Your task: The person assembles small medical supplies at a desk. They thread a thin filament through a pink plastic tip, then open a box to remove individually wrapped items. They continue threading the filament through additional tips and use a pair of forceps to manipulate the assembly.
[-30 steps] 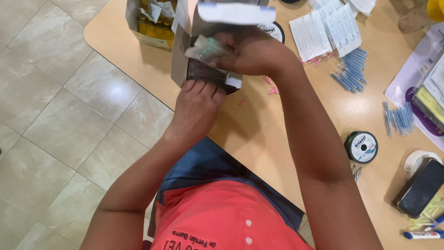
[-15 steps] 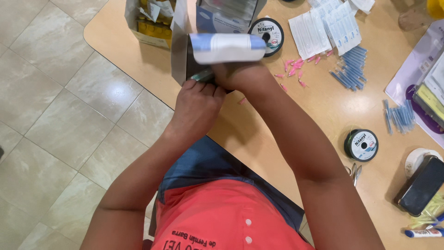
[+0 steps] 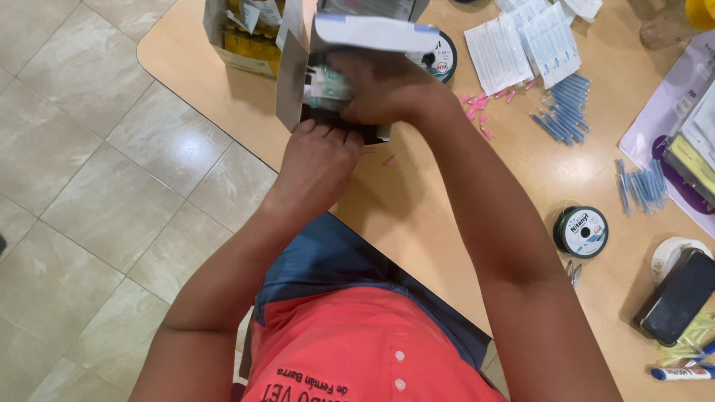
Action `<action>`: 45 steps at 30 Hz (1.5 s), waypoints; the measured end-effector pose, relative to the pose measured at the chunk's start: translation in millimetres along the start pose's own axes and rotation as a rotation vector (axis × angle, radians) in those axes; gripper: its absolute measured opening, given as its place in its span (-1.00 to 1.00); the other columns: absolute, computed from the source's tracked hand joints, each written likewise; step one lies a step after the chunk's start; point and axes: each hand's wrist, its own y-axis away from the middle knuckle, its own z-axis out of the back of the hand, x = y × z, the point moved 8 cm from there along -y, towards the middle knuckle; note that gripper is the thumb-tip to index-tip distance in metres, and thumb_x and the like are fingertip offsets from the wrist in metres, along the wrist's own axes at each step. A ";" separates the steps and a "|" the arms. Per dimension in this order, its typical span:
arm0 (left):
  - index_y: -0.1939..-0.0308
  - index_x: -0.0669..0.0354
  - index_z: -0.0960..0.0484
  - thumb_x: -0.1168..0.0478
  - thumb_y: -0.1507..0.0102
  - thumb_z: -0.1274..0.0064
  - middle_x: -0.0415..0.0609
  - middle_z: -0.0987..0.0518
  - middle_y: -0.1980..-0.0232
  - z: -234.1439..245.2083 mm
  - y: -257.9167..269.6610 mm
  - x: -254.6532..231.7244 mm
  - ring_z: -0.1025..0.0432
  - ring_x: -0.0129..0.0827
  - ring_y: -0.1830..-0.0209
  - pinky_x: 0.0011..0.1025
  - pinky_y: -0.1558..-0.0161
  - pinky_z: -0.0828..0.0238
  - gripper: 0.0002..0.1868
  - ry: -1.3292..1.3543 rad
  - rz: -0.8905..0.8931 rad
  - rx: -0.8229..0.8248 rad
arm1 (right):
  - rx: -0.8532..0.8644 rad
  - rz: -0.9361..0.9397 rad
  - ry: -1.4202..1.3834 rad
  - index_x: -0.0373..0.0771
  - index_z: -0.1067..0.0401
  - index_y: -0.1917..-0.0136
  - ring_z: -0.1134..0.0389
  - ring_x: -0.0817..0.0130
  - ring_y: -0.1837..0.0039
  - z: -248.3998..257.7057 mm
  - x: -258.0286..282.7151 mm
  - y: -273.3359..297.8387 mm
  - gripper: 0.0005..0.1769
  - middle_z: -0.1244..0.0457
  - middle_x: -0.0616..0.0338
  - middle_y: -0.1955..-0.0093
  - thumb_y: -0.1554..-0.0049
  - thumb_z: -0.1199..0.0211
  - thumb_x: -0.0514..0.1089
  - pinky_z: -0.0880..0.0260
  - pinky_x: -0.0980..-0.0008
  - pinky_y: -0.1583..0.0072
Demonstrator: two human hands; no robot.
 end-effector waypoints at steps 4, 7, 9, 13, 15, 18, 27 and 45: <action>0.44 -0.02 -0.51 0.30 -0.01 -0.06 -0.09 -0.56 0.50 -2.7 -4.3 2.5 -0.46 -0.15 0.48 -0.21 0.32 -0.27 -0.89 0.021 0.014 0.042 | 0.050 -0.249 -0.128 0.03 -0.34 -0.20 -0.25 0.18 -0.07 23.2 -16.8 17.8 -0.40 -0.28 0.16 -0.09 0.12 -0.15 0.17 -0.22 0.29 -0.01; 0.44 -0.03 -0.49 0.31 0.00 -0.08 -0.09 -0.56 0.48 3.4 -6.8 3.4 -0.47 -0.17 0.46 -0.23 0.31 -0.30 -0.87 0.020 0.015 0.042 | -0.003 -0.403 -0.318 -0.02 -0.49 0.03 -0.24 0.41 0.00 23.8 -40.7 29.7 -0.58 -0.30 0.35 0.04 0.14 -0.20 0.15 -0.20 0.38 -0.02; 0.45 -0.01 -0.48 0.33 0.04 -0.09 -0.08 -0.56 0.46 13.5 -10.3 4.3 -0.47 -0.16 0.45 -0.25 0.30 -0.31 -0.84 0.032 0.008 0.009 | -0.099 -0.425 -0.459 0.03 -0.55 -0.04 -0.27 0.52 -0.07 21.0 -57.4 32.8 -0.52 -0.33 0.45 -0.04 0.18 -0.24 0.10 -0.25 0.43 -0.11; 0.18 0.28 -0.43 0.08 -0.27 -0.36 0.15 -0.49 0.15 43.8 -14.9 14.3 -0.39 0.07 0.12 -0.07 0.11 -0.36 -0.57 0.456 0.170 -0.138 | -0.249 -0.138 -0.679 0.01 -0.35 0.15 -0.17 0.58 0.12 26.5 -49.5 30.5 -0.82 -0.21 0.50 0.19 0.10 -0.20 -0.11 -0.21 0.48 0.05; 0.07 0.33 -0.36 0.09 -0.29 -0.37 0.18 -0.44 0.02 61.8 -12.7 21.6 -0.38 0.06 -0.04 -0.08 -0.05 -0.43 -0.50 0.565 0.266 -0.295 | -0.237 -0.201 -0.672 0.05 -0.40 0.13 -0.19 0.61 0.10 21.3 -53.5 30.9 -0.79 -0.24 0.53 0.18 0.11 -0.20 -0.07 -0.23 0.52 0.03; -0.38 0.33 -0.19 0.25 -0.31 -0.61 0.26 -0.22 -0.52 73.6 -9.5 36.3 -0.23 0.21 -0.57 0.03 -0.57 -0.30 -0.13 0.478 0.409 -0.382 | -0.219 -0.107 -0.709 0.00 -0.36 0.18 -0.13 0.64 0.12 17.8 -47.6 26.8 -0.81 -0.19 0.57 0.21 0.11 -0.19 -0.20 -0.19 0.53 0.05; 0.02 0.24 -0.60 0.41 -0.34 -0.23 0.13 -0.53 0.00 83.9 -19.5 61.2 -0.51 0.03 0.10 -0.09 0.25 -0.49 -0.82 0.413 0.451 -0.275 | -0.255 0.173 -0.921 -0.12 -0.37 0.07 -0.15 0.57 0.04 32.1 -22.1 32.2 -0.81 -0.16 0.39 0.13 0.01 -0.11 -0.25 -0.17 0.59 -0.05; 0.15 0.23 -0.57 0.60 -0.17 0.00 0.08 -0.57 -0.08 67.3 -6.4 53.3 -0.52 -0.04 0.03 -0.16 0.20 -0.47 -0.73 0.459 0.321 -0.191 | -0.220 0.309 -1.331 -0.31 -0.33 -0.05 -0.32 0.23 0.14 27.9 -18.7 30.9 -0.73 -0.42 -0.01 0.02 -0.16 -0.37 -0.21 -0.43 0.29 0.00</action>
